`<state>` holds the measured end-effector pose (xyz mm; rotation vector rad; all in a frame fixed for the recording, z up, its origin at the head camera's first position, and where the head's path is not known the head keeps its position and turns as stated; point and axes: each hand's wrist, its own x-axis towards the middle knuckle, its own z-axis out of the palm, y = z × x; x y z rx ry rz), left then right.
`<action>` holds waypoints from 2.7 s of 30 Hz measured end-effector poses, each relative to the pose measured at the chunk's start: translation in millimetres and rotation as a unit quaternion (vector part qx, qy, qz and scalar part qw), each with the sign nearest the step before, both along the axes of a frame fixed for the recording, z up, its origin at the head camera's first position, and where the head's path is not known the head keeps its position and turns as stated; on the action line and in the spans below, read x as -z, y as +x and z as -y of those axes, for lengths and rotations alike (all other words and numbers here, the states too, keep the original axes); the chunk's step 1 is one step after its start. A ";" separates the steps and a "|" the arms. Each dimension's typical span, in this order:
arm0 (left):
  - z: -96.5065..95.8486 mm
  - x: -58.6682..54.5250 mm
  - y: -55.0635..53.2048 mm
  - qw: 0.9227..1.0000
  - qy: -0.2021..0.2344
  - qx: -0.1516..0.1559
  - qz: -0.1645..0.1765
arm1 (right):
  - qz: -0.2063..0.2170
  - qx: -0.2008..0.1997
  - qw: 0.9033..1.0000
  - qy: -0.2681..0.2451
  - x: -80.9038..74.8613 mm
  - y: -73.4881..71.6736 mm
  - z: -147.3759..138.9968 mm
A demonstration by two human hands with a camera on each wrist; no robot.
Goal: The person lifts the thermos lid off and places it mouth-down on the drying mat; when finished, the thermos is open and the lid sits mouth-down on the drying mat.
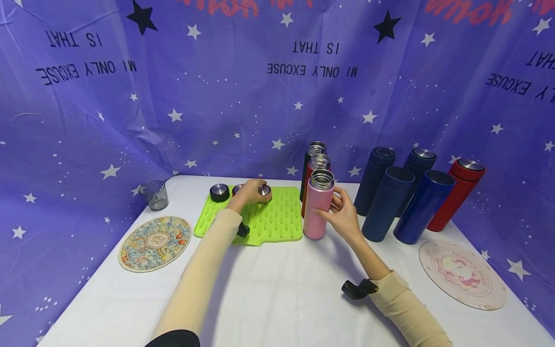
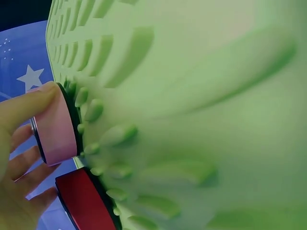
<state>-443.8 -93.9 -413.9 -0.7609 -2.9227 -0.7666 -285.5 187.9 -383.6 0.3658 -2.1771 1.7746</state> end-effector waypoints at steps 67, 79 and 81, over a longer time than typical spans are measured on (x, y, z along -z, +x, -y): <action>99.1 13.9 140.6 1.000 -0.010 0.002 0.010 | -0.167 0.255 0.952 0.012 -29.0 70.5 -95.0; 99.1 15.5 141.5 1.000 -0.009 0.002 0.012 | -0.050 0.255 0.966 0.008 20.2 19.8 -128.6; 98.9 15.2 141.8 1.000 -0.010 0.002 0.013 | -0.031 0.258 0.965 0.022 24.8 15.2 -130.4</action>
